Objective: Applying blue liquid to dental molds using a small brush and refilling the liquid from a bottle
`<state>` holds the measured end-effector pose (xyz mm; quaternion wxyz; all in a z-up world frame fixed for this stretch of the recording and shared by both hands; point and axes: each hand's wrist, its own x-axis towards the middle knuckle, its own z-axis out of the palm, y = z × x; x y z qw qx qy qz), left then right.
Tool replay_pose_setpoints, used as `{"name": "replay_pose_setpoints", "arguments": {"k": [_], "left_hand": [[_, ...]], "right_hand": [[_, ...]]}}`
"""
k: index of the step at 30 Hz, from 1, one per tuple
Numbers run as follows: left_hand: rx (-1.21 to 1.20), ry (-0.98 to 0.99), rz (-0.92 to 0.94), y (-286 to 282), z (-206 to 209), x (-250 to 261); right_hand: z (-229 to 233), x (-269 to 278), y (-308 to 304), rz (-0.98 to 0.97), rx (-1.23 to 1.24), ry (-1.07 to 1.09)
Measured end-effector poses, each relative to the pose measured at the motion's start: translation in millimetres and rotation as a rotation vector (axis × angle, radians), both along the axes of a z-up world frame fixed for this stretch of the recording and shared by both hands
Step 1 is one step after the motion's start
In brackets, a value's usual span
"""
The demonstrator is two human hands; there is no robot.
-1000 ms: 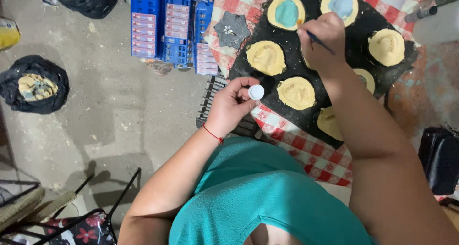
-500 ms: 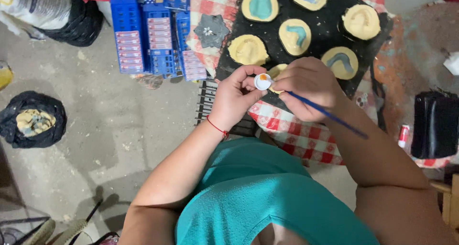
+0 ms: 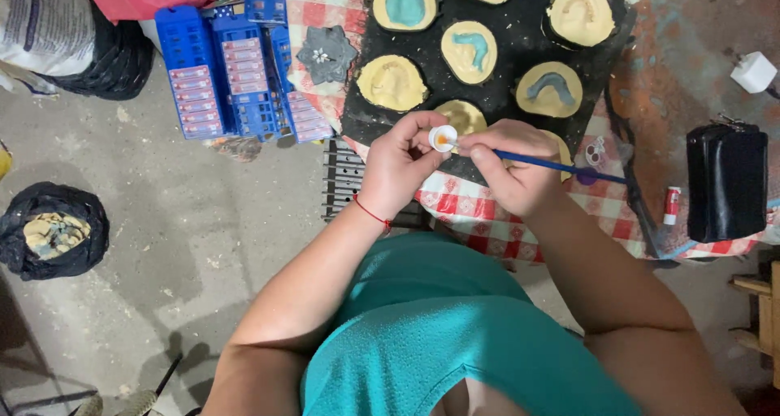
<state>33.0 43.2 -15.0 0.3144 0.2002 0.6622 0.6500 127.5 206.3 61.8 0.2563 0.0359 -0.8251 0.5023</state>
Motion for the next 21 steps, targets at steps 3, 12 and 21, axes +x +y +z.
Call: {"name": "replay_pose_setpoints", "arguments": {"k": [3, 12, 21], "left_hand": [[-0.036, 0.013, -0.002, 9.3, -3.1, 1.0], [-0.008, -0.103, 0.074, 37.8, -17.9, -14.7], [-0.032, -0.140, 0.041, 50.1, -38.2, -19.2]], "right_hand": [[-5.3, 0.6, 8.7, -0.049, -0.020, -0.078], [-36.4, -23.3, 72.0, -0.188, -0.630, -0.407], [-134.7, -167.3, 230.5, -0.218, 0.129, -0.482]]}}
